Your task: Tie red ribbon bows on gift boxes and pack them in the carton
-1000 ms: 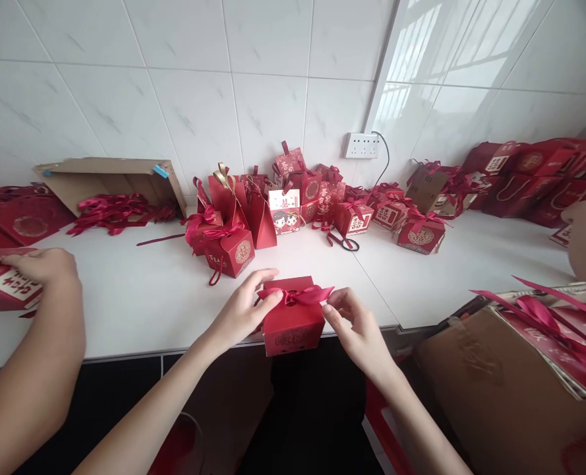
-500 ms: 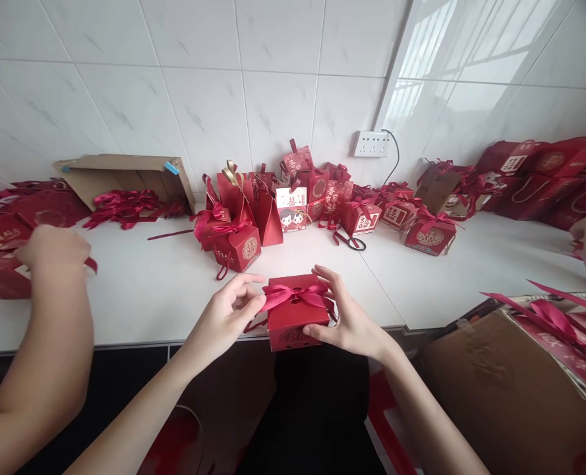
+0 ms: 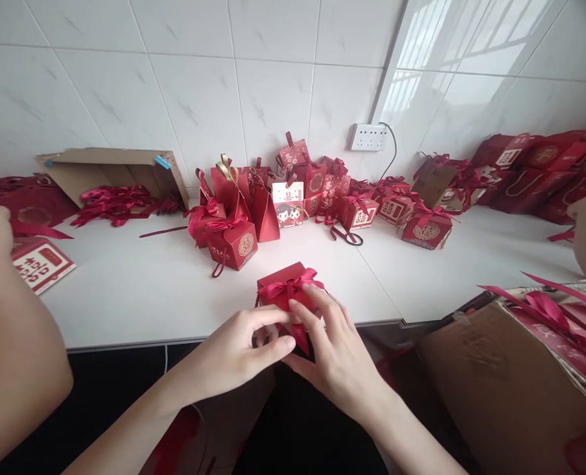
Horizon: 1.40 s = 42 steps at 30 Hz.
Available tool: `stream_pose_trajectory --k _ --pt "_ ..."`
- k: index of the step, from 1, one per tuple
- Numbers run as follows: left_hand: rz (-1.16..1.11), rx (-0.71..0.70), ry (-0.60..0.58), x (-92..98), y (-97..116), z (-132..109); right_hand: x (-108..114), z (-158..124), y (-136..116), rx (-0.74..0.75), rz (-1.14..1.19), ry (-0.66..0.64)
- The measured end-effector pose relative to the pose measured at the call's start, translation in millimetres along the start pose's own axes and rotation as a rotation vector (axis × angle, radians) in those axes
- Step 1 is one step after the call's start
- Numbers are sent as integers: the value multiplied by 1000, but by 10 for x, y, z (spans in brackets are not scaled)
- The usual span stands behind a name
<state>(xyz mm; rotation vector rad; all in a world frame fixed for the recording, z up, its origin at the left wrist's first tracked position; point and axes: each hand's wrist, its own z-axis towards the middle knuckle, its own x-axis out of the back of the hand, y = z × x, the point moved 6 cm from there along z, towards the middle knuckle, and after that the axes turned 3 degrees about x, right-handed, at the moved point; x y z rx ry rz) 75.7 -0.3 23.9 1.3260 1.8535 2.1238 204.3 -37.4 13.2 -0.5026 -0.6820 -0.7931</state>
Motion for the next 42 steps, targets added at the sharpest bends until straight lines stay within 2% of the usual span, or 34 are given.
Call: stream_pose_trajectory --k 2,3,4,7,8,9,13,16,19,24,25,27,29,30,35,42 --pt "29 -26 -8 36 24 10 4 6 -84 38 -10 69" --pt "43 -34 24 80 33 23 12 9 -91 38 1 112" --pt "52 -44 97 148 45 42 20 11 -87 37 19 149" --pt "67 -96 440 403 105 98 40 10 -68 43 31 216" --pt "66 -113 505 447 128 122 41 10 -66 43 21 221" --pt "60 -121 514 454 148 155 37 12 -64 35 9 217" --pt "7 -105 322 290 209 219 -16 36 -54 -36 -42 180" --pt "29 -136 333 205 262 111 -30 61 -59 -67 -53 214" --pt "153 -233 337 129 330 -1 -19 83 -56 -88 -18 247" --pt "259 -371 179 36 366 -26 -15 100 -48 -65 20 238" --pt "252 -385 203 66 355 -9 -18 99 -43 -58 19 241" --pt "242 -370 351 176 299 46 -28 94 -29 -54 8 251" --pt "255 -308 501 266 205 121 -40 89 -17 -51 -11 262" --pt "270 -277 531 277 155 168 -43 86 -12 -48 -17 270" --pt "274 -261 427 166 -7 363 -30 52 1 31 16 347" --pt "135 -337 364 193 -130 497 -101 1 63 181 155 297"
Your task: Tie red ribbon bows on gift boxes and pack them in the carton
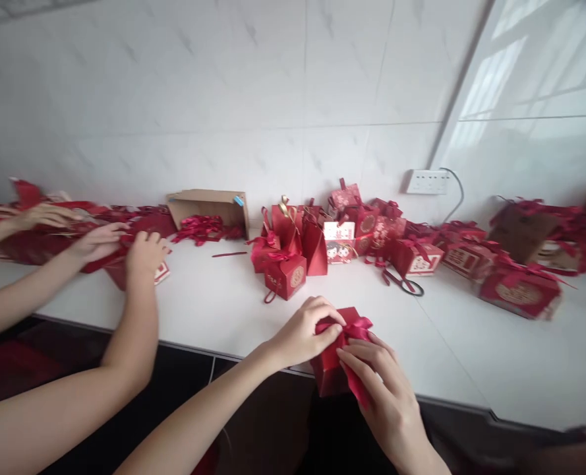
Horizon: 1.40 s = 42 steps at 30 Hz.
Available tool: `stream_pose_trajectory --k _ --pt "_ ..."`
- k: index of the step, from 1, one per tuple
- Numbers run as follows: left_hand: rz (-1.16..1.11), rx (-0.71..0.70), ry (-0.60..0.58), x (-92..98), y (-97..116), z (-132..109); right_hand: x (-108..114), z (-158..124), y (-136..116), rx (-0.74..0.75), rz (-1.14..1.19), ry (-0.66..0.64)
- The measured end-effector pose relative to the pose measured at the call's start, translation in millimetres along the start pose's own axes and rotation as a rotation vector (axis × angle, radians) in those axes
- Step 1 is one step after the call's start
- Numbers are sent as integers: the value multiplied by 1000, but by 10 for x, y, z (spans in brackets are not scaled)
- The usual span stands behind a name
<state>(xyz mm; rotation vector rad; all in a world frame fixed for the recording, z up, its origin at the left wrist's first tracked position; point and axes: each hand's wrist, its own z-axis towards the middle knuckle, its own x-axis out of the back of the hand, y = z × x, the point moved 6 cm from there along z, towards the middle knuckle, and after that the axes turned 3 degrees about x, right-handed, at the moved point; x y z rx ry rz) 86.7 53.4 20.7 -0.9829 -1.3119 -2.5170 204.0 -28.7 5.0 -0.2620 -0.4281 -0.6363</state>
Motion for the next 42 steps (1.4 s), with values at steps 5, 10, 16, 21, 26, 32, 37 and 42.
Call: stream_pose_trajectory --k 5,10,16,21,26,32,37,42 --pt "69 -49 -16 56 60 3 -15 -23 46 65 -8 -13" --pt "214 15 29 90 275 -54 -15 -43 55 146 -1 -22" --pt "305 177 71 -10 268 -25 1 -54 62 114 42 30" --pt "222 189 102 -35 150 -1 32 -41 27 7 114 33" --pt "156 139 75 -22 80 56 49 18 28 -11 101 68" --pt "173 173 82 -13 56 81 39 48 32 7 83 112" --pt "153 172 86 -31 46 85 48 2 35 24 61 128" --pt "134 180 84 -46 23 82 59 -21 4 53 37 144"
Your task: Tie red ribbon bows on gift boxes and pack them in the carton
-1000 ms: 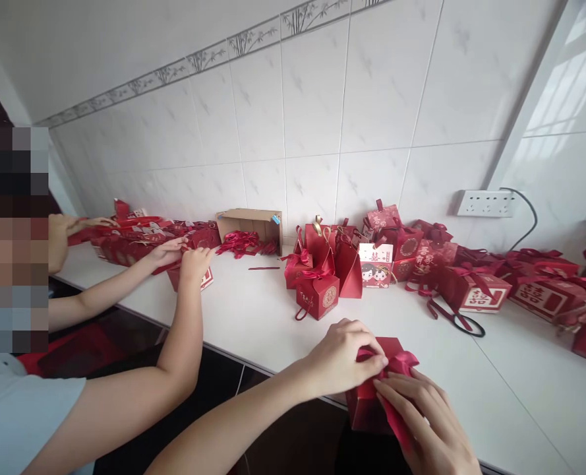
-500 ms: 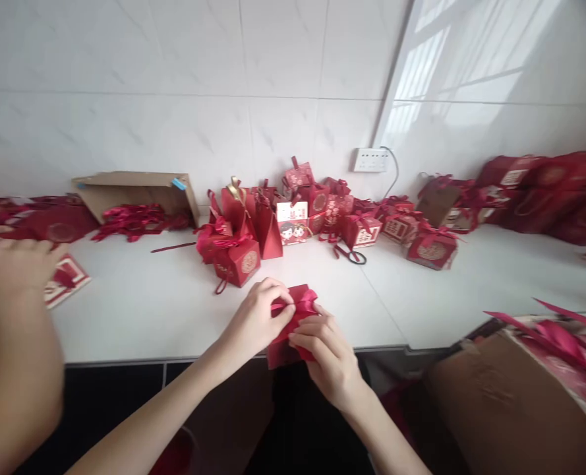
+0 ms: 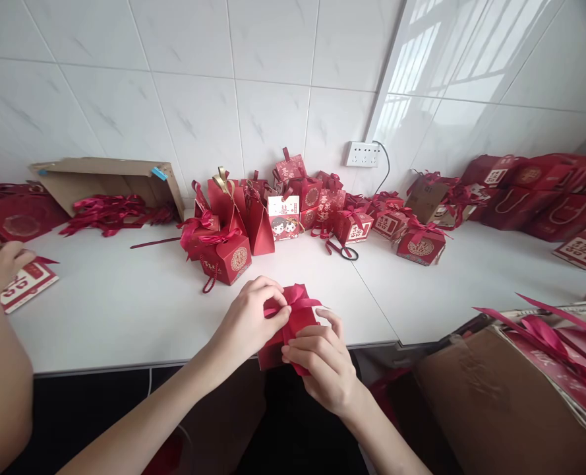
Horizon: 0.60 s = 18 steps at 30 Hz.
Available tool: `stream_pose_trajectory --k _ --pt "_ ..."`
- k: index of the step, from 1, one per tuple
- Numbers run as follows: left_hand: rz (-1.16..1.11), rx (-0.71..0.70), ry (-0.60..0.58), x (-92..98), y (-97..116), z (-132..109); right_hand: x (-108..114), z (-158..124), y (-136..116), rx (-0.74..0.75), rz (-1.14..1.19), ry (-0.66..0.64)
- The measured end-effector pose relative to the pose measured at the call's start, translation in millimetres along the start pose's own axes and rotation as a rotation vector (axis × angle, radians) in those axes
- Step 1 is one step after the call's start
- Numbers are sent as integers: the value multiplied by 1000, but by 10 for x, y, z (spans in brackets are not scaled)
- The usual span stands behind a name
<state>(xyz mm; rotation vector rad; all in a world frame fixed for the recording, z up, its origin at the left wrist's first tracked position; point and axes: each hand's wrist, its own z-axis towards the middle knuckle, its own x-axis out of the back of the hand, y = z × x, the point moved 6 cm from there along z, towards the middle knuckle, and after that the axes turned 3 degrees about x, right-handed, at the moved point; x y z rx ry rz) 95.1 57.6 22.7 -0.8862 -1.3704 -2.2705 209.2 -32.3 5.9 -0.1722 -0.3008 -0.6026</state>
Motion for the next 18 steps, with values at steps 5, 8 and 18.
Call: stream_pose_trajectory --k 5,8,18 --pt "-11 3 -1 -9 4 7 33 36 -71 18 8 -22" --pt "-12 -9 9 -2 9 18 115 69 2 -4 129 -47" --pt "-30 -41 -6 -10 8 34 -121 -200 976 -1192 517 -417"
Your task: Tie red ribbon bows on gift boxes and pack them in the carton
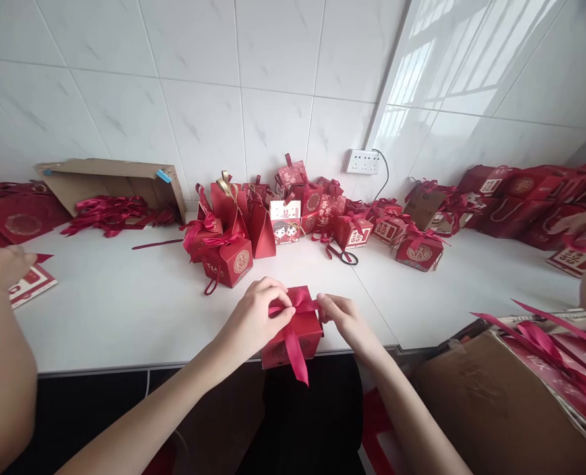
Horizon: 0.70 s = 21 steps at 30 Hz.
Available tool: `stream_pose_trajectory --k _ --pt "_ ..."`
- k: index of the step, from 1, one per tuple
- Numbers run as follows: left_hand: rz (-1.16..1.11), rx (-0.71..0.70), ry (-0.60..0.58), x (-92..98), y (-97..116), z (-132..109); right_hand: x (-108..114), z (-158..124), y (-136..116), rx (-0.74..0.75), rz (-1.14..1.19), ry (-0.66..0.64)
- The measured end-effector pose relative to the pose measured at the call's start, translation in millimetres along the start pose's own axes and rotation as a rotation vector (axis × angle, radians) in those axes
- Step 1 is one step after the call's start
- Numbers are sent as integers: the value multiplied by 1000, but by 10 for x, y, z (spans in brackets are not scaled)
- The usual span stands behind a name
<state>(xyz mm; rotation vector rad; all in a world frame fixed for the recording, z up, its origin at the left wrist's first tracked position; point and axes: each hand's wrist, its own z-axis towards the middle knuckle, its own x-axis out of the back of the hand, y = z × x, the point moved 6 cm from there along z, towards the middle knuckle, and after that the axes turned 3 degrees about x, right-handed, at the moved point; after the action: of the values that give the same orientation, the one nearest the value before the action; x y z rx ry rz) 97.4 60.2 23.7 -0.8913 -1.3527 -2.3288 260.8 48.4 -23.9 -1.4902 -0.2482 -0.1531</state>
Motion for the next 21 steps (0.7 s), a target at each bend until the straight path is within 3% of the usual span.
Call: stream_pose_trajectory --k 4,9,15,17,19,21 --pt "-5 5 -14 -11 -18 6 -46 -113 -104 37 131 -7" --pt "-40 21 -21 -18 -46 10 -23 -347 -166 33 -25 72" --pt "-71 3 -36 8 -33 1 64 -463 -177 -13 -197 6" --pt "-105 -9 29 115 -24 -11 235 -399 -214 21 -259 130" --pt "-99 14 169 292 -33 -31 386 -290 -265 61 -307 267" --pt "-18 118 254 435 -76 -53 408 -139 -321 97 -356 286"
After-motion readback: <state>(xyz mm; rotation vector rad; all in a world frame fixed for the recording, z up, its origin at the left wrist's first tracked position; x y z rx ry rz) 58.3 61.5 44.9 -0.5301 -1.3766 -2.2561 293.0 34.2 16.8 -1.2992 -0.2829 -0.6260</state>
